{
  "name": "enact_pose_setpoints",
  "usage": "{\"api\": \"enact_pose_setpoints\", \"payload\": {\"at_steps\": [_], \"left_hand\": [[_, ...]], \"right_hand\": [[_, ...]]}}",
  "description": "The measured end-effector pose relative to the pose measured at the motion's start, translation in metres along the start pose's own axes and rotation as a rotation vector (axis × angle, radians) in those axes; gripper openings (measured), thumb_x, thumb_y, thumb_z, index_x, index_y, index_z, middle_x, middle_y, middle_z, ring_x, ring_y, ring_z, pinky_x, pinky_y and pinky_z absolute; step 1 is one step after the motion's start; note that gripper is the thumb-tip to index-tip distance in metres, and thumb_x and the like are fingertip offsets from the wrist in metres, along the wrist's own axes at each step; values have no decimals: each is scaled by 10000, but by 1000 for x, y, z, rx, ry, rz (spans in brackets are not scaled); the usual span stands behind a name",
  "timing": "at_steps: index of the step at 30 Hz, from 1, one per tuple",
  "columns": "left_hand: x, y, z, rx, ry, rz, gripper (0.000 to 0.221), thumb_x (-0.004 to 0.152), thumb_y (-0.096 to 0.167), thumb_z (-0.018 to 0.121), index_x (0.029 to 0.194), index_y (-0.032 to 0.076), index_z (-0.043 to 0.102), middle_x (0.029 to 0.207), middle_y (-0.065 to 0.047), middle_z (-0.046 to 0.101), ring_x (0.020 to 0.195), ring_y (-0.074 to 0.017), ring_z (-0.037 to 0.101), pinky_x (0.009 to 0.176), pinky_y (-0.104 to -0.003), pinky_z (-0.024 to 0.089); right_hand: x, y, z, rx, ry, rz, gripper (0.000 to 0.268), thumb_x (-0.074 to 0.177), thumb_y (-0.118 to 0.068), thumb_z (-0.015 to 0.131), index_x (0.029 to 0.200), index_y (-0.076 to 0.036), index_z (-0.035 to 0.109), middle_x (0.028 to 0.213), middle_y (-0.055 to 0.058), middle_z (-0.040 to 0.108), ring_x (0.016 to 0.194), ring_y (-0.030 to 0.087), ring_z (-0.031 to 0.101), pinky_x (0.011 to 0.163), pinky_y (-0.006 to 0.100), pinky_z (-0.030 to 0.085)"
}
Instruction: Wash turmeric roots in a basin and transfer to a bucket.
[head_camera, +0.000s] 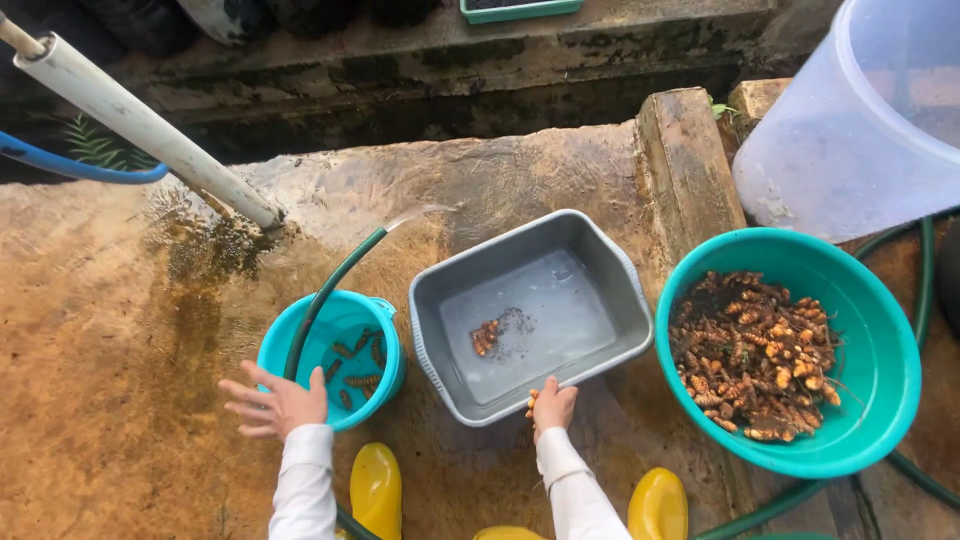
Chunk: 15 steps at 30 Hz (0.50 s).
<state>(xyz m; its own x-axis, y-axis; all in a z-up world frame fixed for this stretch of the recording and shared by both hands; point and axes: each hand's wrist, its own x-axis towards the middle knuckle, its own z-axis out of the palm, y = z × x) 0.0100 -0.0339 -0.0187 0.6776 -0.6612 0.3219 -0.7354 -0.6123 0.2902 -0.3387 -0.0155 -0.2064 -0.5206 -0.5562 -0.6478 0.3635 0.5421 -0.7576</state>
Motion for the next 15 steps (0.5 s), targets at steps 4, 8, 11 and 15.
{"api": "enact_pose_setpoints", "payload": {"at_steps": [4,8,11,15], "left_hand": [[-36,-6,-14,56,-82,53,928,794,445,802,1523,113,335,1637,-234,236,1456,-506,236,1063,-745,228],[-141,35,-63,-97,-211,239,410,853,302,710,1170,94,553,1205,-134,550,1170,-352,561,862,-594,457],[-219,21,-42,-311,-402,523,323,848,242,651,1096,61,550,1045,-196,599,940,-418,629,783,-535,530],[-303,-33,11,165,-1325,543,374,945,407,644,1102,68,669,1146,-192,710,1078,-376,680,919,-491,543]], "right_hand": [[15,-4,1,-70,-42,-68,378,1015,-340,570,1060,21,466,774,149,699,527,203,633,416,362,504],[-16,-37,-25,-264,-93,-67,455,1019,-419,591,1075,18,474,771,142,708,519,211,631,427,366,493],[-23,-27,-33,-324,-103,-101,506,991,-461,642,1146,-23,441,763,144,702,507,216,624,425,367,489],[-6,37,-44,-151,-201,-69,425,966,-353,676,1185,-35,499,754,125,682,484,206,591,406,363,462]]}}
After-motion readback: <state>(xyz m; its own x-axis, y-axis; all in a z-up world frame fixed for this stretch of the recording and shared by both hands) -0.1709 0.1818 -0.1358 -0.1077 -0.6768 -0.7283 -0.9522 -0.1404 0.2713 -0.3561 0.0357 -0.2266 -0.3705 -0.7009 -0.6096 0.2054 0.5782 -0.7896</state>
